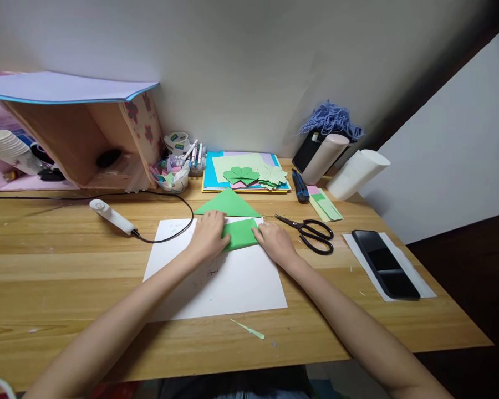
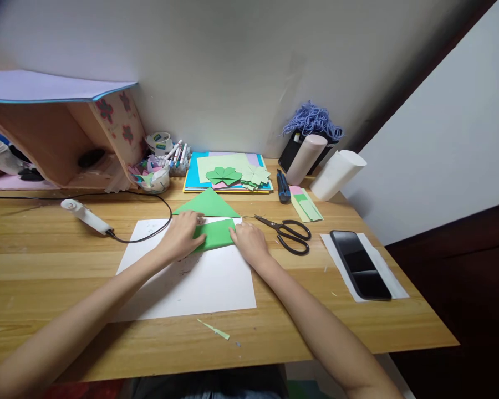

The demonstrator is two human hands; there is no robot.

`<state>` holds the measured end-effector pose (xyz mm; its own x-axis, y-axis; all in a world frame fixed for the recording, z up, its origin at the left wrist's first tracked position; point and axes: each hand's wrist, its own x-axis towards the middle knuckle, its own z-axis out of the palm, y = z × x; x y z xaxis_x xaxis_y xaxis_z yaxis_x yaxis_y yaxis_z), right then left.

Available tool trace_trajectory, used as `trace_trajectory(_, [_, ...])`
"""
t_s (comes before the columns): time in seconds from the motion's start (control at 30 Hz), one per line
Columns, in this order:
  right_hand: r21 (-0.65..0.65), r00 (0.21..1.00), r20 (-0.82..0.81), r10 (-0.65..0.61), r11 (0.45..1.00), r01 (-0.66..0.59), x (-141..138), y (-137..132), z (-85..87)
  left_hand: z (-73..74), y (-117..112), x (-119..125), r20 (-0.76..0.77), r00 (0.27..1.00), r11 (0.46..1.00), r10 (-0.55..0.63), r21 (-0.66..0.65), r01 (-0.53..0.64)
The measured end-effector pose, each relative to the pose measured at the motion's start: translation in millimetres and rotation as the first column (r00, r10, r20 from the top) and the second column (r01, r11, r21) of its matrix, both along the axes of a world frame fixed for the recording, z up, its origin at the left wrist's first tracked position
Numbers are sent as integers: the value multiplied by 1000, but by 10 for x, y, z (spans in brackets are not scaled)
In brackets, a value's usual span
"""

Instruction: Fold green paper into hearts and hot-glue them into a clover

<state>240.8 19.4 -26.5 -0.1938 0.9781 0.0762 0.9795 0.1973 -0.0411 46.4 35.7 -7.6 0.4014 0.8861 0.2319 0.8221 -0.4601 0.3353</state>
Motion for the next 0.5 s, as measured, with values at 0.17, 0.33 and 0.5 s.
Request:
trace_trajectory(0.17, [50, 1000, -16, 6, 999, -5, -6, 15, -26, -3, 245, 242, -9, 1000, 978, -7, -208, 5])
trace_trajectory(0.33, [75, 997, -75, -8, 997, 14, 4, 34, -50, -9, 307, 204, 75, 997, 937, 22, -349, 5])
trace_trajectory(0.5, [86, 975, -222, 11, 996, 8, 34, 22, -27, 30, 317, 153, 229, 972, 921, -54, -365, 138])
